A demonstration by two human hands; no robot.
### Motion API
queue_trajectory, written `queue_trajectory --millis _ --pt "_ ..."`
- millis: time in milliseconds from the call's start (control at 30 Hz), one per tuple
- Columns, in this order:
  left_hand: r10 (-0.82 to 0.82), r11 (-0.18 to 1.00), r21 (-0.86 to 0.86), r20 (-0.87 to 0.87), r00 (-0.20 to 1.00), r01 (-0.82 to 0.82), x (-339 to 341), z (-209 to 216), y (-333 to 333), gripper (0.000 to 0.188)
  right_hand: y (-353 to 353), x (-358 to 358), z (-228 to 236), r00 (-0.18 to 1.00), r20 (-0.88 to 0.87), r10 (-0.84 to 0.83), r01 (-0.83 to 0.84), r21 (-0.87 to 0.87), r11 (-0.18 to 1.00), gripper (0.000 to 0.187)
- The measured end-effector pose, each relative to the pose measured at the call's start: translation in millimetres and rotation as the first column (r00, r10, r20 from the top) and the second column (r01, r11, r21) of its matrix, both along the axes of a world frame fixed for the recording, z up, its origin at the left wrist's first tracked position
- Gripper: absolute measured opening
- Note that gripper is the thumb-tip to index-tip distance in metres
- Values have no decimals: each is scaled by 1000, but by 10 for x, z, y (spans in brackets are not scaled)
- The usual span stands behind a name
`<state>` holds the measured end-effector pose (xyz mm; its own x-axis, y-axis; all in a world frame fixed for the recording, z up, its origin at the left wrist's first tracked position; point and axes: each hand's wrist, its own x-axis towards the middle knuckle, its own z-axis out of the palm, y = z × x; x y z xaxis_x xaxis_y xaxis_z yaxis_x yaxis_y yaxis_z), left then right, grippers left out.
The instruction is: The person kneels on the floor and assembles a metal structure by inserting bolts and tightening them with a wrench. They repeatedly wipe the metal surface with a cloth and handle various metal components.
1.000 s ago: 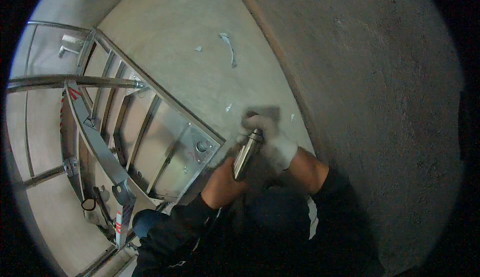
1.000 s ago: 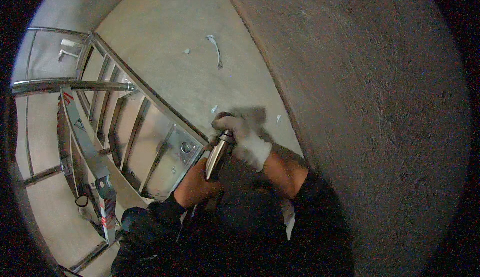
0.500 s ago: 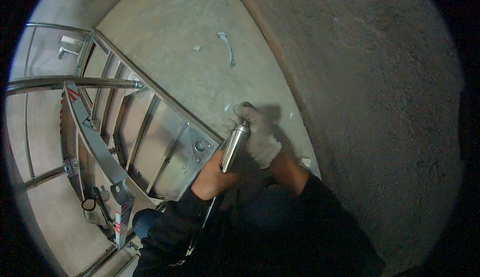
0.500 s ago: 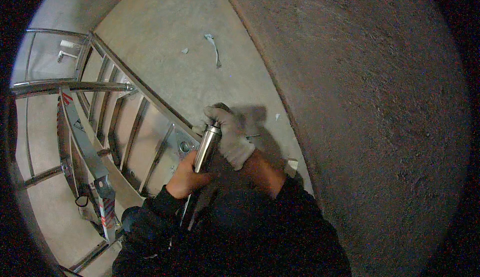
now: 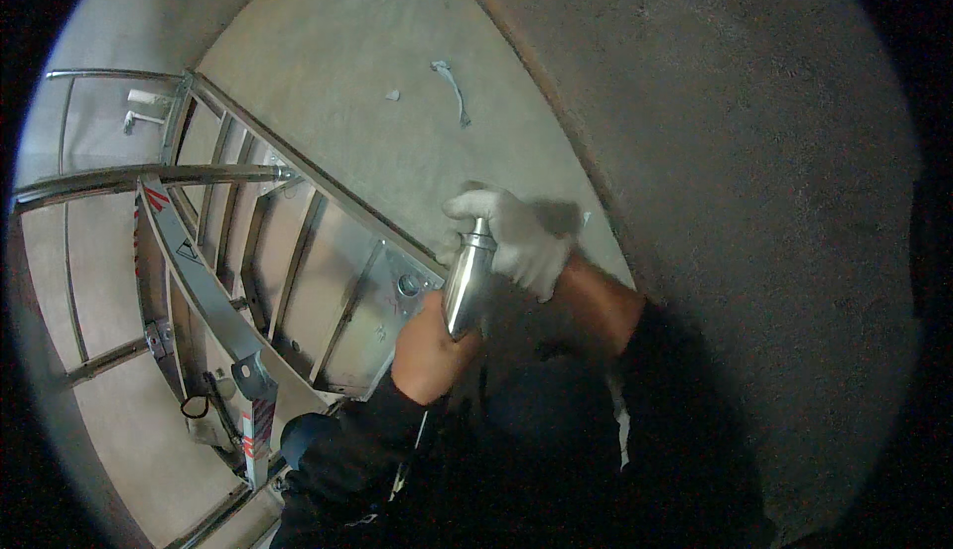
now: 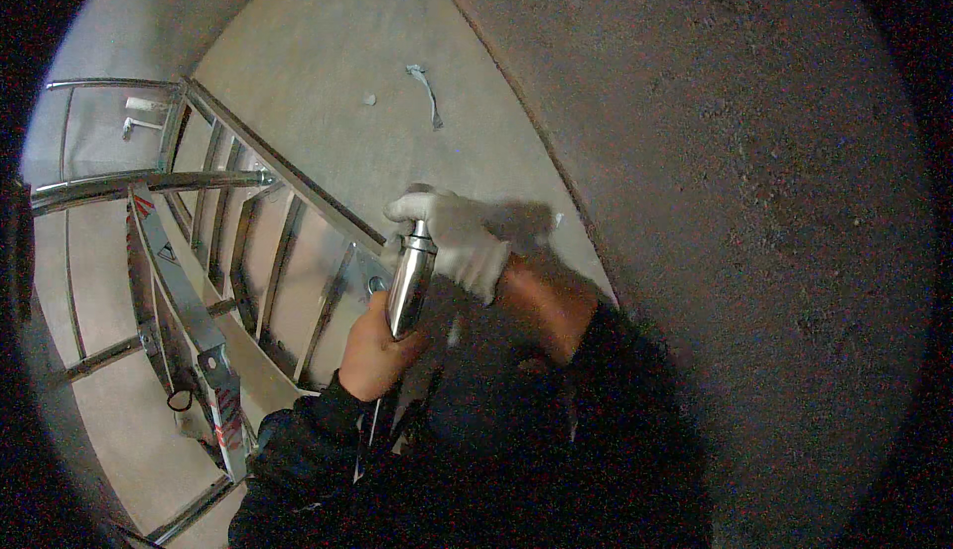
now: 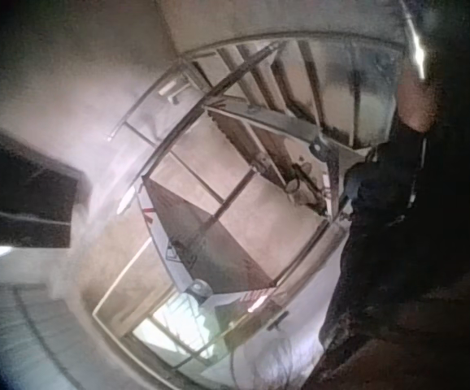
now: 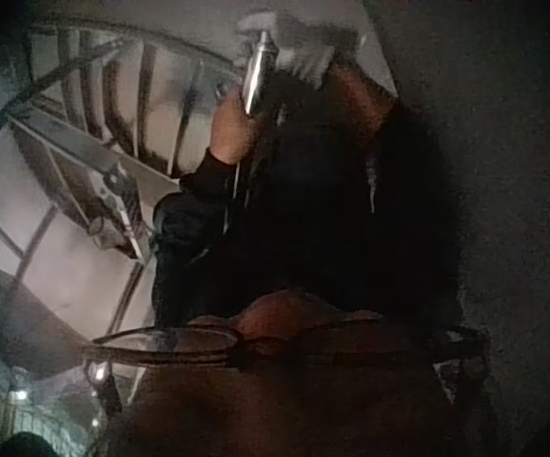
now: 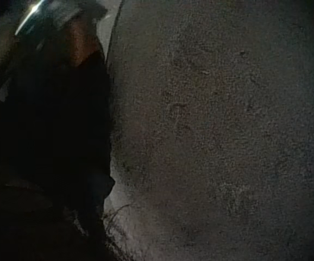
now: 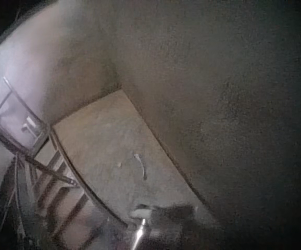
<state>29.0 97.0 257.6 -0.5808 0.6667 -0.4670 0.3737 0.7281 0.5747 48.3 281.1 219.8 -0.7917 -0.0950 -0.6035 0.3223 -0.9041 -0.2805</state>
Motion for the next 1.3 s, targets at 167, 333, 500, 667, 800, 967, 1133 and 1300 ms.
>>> queue_trajectory --millis 167,333,500,667,800,967,1133,1300 --pt "160 967 114 431 888 -229 -84 86 49 37 -142 8 113 931 -49 -362 365 85 927 16" --pt "182 965 116 359 916 -237 -99 45 10 32 -105 -45 85 965 -93 -247 256 106 961 12" --pt "66 977 199 78 995 -81 -112 -80 -115 31 -32 -94 109 968 -232 -99 156 243 957 16" --pt "203 961 103 359 911 -255 -153 44 -20 35 -103 -120 137 936 -163 -312 332 117 936 15" --pt "197 961 134 278 940 -241 -140 -41 -42 33 -113 -149 -7 914 -192 -357 379 94 921 14" --pt "157 972 150 170 973 -183 -139 -58 -49 33 -6 -151 121 968 -182 -171 214 253 944 15" --pt "211 963 115 249 945 -245 -132 36 -31 33 -100 -148 47 924 -155 -351 377 196 905 19" --pt "173 973 129 128 977 -189 -128 27 -26 33 -47 -180 75 951 -177 -253 289 227 930 19"
